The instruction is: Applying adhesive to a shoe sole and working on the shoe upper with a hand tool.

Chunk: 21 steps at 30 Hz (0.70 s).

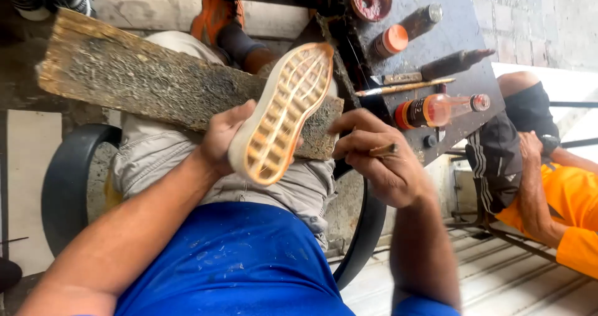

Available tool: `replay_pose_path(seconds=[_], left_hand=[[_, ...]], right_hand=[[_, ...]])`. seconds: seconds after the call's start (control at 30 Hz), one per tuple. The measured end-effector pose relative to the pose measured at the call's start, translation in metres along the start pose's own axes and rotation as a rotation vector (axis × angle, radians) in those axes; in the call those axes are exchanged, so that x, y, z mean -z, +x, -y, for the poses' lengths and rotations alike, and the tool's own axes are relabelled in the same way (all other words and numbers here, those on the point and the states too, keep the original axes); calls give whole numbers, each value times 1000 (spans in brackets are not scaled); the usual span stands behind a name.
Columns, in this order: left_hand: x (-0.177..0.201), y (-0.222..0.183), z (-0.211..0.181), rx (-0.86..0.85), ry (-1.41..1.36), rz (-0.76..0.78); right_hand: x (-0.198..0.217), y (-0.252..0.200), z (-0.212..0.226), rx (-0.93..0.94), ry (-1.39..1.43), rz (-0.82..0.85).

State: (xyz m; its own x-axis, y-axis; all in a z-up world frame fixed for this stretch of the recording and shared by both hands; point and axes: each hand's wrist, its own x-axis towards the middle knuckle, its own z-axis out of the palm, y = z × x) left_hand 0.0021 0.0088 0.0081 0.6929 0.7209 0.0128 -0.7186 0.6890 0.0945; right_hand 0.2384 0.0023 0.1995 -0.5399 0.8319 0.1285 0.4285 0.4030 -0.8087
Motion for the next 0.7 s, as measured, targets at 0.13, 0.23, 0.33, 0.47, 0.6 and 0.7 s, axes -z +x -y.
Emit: replay_pose_path(seconds=[0.13,0.23,0.33,0.47,0.6,0.7], left_hand=[[-38,37,-15,-76,0,166],[-63,58,-17,-156,25,202],[-80,65,-10,-189,55,235],[-88,74,-8,-260,158,206],[-59,88,2,-249,27,103],[-58,88,-1,-266,33,174]], right_hand=[[45,30,46,156,-215,466],[63,50,60,67,-217,565],[57,57,58,-173,-280,596],[49,63,56,-386,-389,568],[51,60,48,-187,-161,552],[47,62,51,-120,-129,512]])
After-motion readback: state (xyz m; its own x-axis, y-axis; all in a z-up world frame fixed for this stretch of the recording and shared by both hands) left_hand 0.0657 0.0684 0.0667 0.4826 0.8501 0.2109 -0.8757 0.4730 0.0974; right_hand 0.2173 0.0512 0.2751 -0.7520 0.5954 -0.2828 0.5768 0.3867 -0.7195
